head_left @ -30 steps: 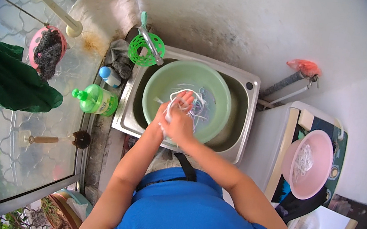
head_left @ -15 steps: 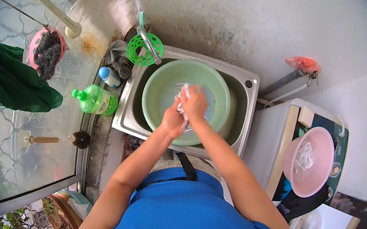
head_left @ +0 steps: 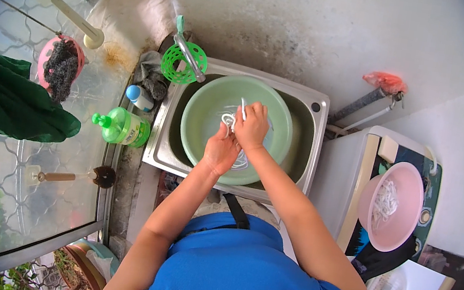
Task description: The person washes white and purple cords in a basin inside a sink. The person applies soap to the cords, rubs them between their hands to clean them, and then rinses them under running water before placing the white cords into a separate pink basin.
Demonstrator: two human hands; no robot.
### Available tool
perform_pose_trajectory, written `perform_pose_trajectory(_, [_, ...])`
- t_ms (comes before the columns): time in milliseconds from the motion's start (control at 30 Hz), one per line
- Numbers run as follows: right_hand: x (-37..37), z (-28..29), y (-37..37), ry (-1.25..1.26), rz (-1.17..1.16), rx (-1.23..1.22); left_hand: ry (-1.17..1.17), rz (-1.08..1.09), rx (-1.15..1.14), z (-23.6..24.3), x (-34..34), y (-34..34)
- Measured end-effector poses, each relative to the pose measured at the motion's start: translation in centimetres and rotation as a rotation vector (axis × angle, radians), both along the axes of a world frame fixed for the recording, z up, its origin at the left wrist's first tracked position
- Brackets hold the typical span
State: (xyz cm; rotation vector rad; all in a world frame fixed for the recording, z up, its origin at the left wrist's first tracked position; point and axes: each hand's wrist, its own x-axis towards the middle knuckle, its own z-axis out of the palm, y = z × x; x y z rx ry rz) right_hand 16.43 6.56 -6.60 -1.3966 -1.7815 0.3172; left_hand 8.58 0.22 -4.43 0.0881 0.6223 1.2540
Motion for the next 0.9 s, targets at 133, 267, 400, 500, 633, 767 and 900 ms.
perform_pose_trajectory(133, [-1.2,0.4,-3.3,0.001,0.189,0.248,-0.15,0.013,0.029,0.9,-1.1,0.5])
perform_pose_trajectory(267, [-1.7,-1.5,-3.8,0.086,0.259,0.25,-0.068,-0.086,0.149,-1.3,-1.8,0.4])
perform_pose_trajectory(400, [0.4,0.5,0.7,0.009,-0.024,-0.154,0.019,-0.041,-0.051,0.6,-0.4,0.4])
perform_pose_trajectory(500, [-1.0,2.5,-3.1,0.07,0.106,-0.033,-0.032,-0.041,-0.108,2.4,-0.6,0.9])
perform_pose_trajectory(633, [-2.4,2.4,-5.5,0.09,0.305,0.099,-0.198,-0.056,0.126,-0.7,-1.6,0.3])
perform_pose_trajectory(767, [0.2,0.0,1.1,-0.023,-0.001,-0.138,-0.026,-0.012,-0.01,-0.3,-0.2,0.1])
perform_pose_trajectory(900, [-0.9,1.6,-2.4,0.072,0.247,0.005,-0.142,0.003,-0.006,-0.4,-1.4,-0.1])
